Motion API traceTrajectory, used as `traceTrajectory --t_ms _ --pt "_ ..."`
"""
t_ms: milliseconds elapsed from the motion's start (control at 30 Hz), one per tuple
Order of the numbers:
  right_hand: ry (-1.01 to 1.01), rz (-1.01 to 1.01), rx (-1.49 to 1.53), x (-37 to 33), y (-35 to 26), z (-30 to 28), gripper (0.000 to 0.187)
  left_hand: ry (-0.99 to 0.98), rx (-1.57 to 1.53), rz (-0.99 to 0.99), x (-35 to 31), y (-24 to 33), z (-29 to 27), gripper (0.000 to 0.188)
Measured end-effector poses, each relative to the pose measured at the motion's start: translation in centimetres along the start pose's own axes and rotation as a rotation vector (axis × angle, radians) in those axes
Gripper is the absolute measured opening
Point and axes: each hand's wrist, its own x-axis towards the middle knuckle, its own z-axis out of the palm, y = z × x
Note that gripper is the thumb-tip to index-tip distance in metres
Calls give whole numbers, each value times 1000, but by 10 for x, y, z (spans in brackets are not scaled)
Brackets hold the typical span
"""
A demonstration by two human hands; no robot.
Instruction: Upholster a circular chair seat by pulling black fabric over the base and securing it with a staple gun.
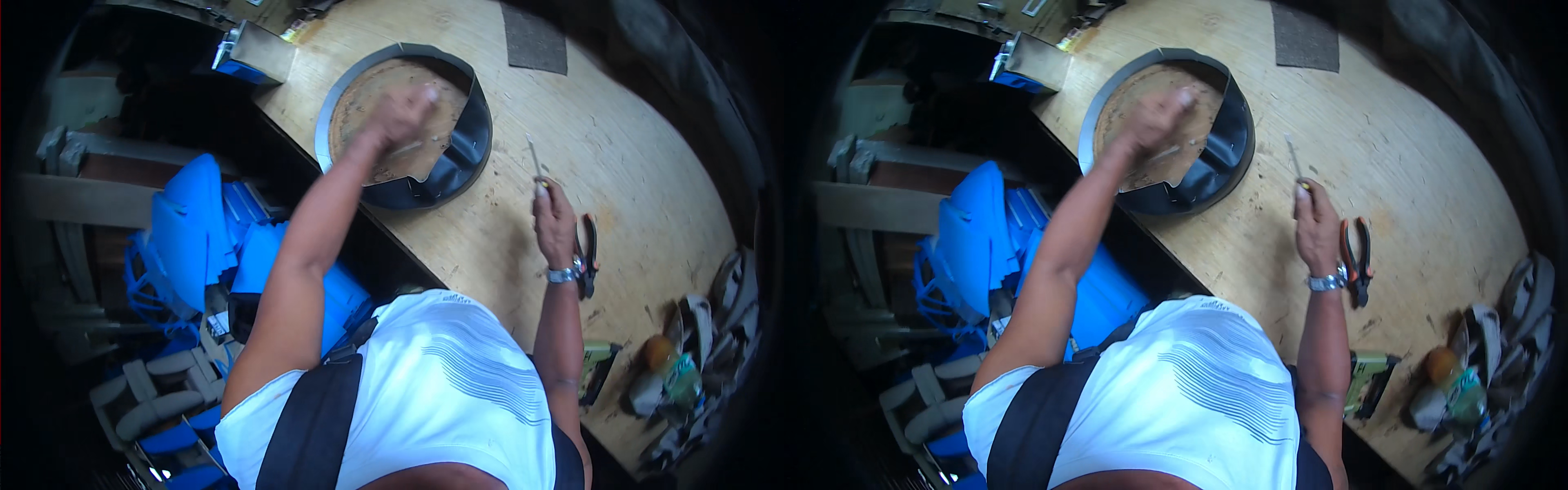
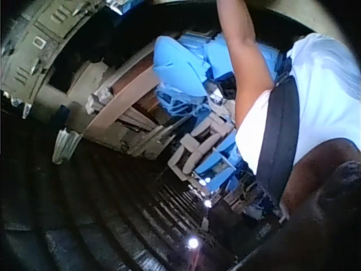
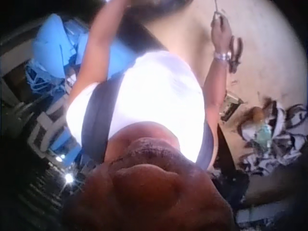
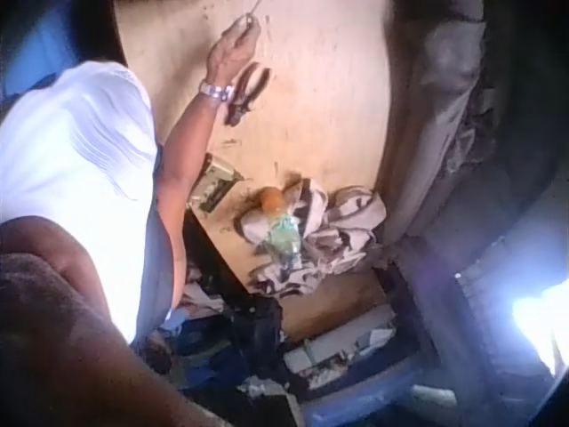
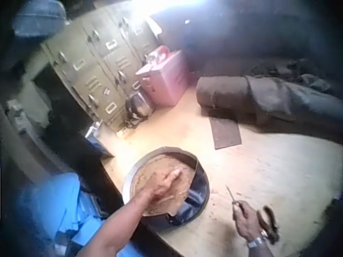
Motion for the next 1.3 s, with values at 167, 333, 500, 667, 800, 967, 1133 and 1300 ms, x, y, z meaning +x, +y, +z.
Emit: traceTrajectory --t_ms 167,333,500,667,800,967,1133,1300 --pt "47 -46 -37 1 0 53 33 207 397 -295 15 -83 -78 80" --pt "43 42 411 2 0 114 34 -231 11 -492 7 -128 -73 91" --pt "-28 53 136 -47 -7 117 30 -108 176 -372 39 -112 -53 85" --pt "74 -360 -657 -91 -41 96 34 12 259 -343 44 -86 -13 87" --pt "27 -275 -804 -102 -61 97 33 190 452 -185 42 -86 12 84" --pt "40 -318 -762 -100 -61 105 30 213 440 -68 44 -75 6 86" --pt "20 -308 -840 -96 -65 111 29 167 348 -212 34 -39 -5 68" --pt "19 -176 -869 -98 -79 117 31 202 379 -182 31 -25 -11 65"
